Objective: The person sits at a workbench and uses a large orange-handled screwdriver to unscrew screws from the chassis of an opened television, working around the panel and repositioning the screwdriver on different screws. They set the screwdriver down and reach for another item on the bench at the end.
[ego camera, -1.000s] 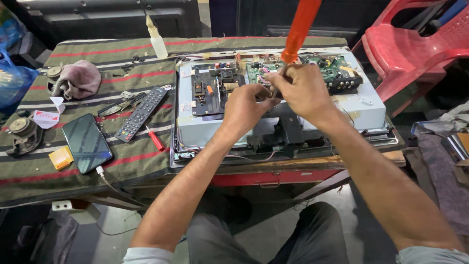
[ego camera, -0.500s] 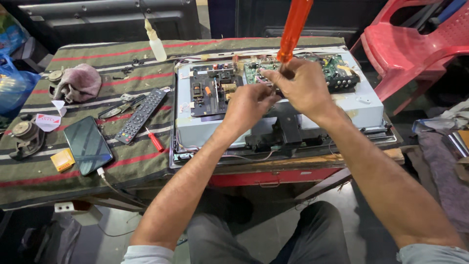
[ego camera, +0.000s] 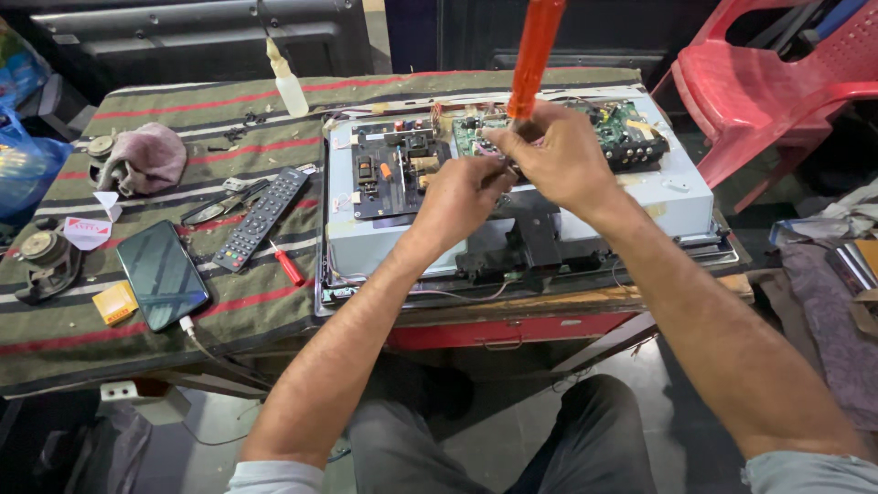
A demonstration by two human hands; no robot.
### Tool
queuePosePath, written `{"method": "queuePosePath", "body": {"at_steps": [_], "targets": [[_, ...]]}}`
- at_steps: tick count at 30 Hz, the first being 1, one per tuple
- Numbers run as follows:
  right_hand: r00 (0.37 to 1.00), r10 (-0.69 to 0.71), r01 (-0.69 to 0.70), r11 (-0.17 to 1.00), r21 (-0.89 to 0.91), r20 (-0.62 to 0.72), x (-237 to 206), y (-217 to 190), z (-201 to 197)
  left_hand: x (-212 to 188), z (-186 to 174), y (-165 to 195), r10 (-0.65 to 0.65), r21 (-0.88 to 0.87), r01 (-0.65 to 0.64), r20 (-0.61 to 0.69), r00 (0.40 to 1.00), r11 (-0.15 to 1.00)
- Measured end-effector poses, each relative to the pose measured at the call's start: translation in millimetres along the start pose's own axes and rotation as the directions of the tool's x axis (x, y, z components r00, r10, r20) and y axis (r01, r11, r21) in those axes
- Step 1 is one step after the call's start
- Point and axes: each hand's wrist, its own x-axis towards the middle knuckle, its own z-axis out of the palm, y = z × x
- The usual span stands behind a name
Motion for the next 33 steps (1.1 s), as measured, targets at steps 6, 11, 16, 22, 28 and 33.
{"method": "queuePosePath", "body": {"at_steps": [6, 11, 16, 22, 28, 33], "targets": [[0.975, 0.070, -0.136, 0.937, 0.322, 0.209, 4.2, -1.0, -8.3, 4.3, -1.6, -2.6, 0.079, -0.122, -0.072, 0.055, 0.995, 0.990], [0.997, 0.065, -0.068, 0.996, -0.052, -0.050, -1.8, -3.8, 2.6, 2.3, -0.8, 4.0, -0.154, 0.062, 0.155, -0.025, 0.988, 0.986], [0.992, 0.020, -0.061, 0.940, 0.336, 0.124, 1.9, -3.2, -3.4, 4.7, -4.4, -0.4, 0.053, -0.075, -0.051, 0.026, 0.998, 0.996], [0.995, 0.061, -0.063, 0.997, -0.034, -0.077, -5.8, -3.5, -1.1, 3.6, -2.1, -0.4, -0.030, -0.096, 0.034, 0.048, 0.998, 0.995], [0.988, 0.069, -0.107, 0.952, 0.285, 0.139, -2.2, 3.1, -4.0, 7.2, 6.2, -11.8, 0.048, -0.222, -0.024, 0.105, 0.993, 0.975], [0.997, 0.028, -0.028, 1.000, 0.005, -0.078, -7.3, 5.7, 4.5, 8.5, 7.0, -20.8, 0.053, -0.293, -0.019, 0.110, 0.993, 0.956]]}}
